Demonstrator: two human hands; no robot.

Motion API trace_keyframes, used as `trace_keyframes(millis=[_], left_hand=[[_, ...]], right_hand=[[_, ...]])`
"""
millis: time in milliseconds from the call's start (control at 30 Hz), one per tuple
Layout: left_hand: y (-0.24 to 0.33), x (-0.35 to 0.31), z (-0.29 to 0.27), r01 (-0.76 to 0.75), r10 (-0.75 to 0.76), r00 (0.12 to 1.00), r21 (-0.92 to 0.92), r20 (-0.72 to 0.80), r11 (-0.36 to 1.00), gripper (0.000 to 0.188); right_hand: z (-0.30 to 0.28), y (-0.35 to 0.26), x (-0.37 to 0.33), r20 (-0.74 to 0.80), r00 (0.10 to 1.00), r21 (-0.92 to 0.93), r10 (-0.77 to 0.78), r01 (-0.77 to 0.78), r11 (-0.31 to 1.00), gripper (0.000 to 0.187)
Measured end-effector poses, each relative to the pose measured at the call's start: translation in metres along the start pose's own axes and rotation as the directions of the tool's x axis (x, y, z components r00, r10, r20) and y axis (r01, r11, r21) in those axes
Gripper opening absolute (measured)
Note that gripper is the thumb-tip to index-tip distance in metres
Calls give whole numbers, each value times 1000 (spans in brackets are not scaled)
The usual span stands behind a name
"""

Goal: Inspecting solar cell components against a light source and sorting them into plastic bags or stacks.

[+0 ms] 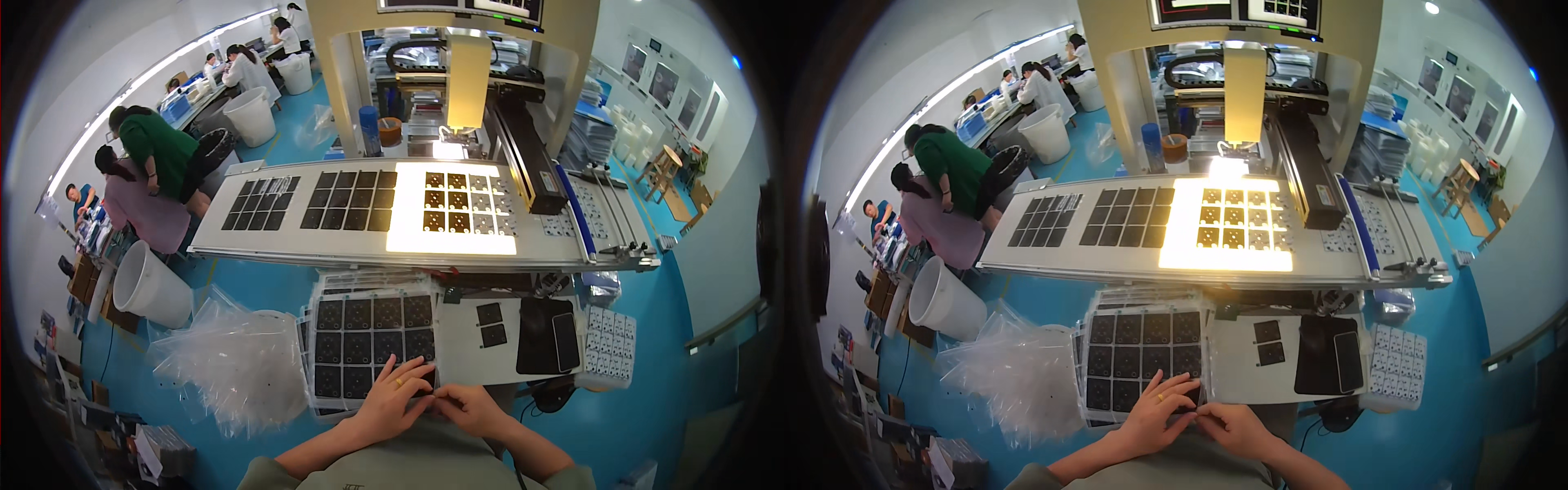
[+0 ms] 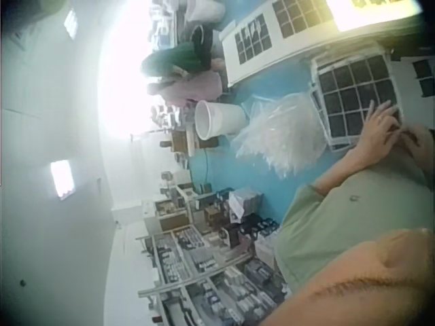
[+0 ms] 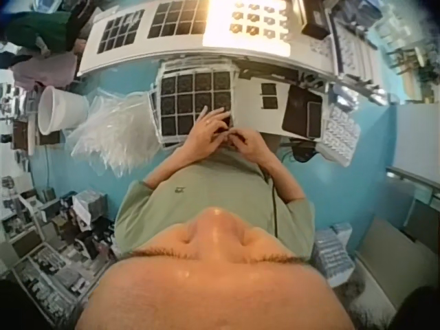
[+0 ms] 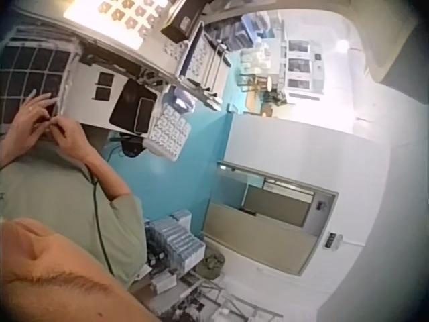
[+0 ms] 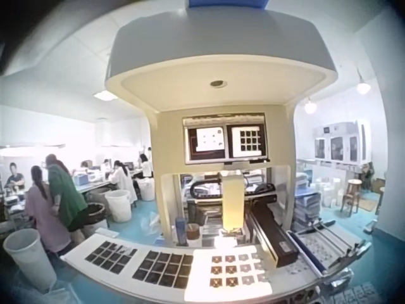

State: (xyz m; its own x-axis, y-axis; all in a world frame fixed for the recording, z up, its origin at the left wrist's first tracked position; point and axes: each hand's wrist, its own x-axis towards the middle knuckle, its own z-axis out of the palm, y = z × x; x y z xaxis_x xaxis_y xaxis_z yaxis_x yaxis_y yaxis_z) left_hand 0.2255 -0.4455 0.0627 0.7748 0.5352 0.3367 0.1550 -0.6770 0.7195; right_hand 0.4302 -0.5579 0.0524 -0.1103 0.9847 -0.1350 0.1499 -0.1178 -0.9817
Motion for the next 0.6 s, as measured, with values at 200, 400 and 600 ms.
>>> trace_keyframes(millis=[200, 400, 600], left_hand=[[4, 7, -2, -59, 53, 994, 55, 95, 997, 32], [1, 17, 5, -161, 176, 981, 159, -85, 974, 22], [-2, 16, 12, -117, 129, 989, 158, -68, 980, 16]], right_hand=[[-5, 2, -2, 9, 998, 211, 61, -61, 975, 17], [-11, -2, 3, -6, 999, 176, 54, -52, 983, 17], [-13, -5, 6, -63, 998, 93, 30, -24, 995, 18]])
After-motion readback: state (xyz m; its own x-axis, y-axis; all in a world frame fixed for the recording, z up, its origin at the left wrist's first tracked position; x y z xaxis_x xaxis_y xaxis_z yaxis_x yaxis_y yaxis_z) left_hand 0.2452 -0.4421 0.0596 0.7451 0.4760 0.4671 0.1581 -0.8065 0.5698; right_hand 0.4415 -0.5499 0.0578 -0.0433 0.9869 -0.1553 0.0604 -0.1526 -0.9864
